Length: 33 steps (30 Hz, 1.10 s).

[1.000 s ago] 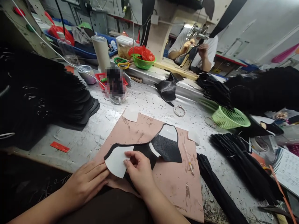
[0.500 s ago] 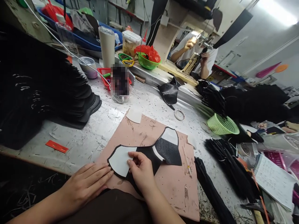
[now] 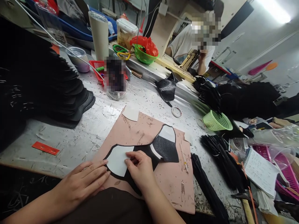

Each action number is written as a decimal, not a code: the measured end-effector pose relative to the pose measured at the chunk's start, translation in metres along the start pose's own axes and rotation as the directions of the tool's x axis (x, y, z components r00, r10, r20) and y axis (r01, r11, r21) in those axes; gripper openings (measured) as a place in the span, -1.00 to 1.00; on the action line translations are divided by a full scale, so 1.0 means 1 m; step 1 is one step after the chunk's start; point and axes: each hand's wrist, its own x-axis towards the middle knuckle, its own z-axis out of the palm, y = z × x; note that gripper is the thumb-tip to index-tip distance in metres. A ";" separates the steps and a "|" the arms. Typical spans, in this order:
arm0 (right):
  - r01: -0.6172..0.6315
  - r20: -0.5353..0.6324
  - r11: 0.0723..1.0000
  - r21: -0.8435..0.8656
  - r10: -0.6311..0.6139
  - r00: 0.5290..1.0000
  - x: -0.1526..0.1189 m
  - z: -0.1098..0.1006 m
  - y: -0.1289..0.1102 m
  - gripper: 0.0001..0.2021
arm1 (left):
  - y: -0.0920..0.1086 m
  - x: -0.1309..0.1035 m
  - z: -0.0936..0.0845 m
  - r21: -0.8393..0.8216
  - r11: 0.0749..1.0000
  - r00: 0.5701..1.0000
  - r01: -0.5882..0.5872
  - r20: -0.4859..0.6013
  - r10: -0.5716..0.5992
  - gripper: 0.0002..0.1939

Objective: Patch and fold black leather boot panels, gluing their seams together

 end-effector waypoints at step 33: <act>0.464 0.258 0.590 -0.661 -0.403 0.878 -0.020 -0.006 0.008 -0.30 | -0.009 0.049 0.002 0.299 0.954 0.970 0.023 0.223 -0.094 -0.77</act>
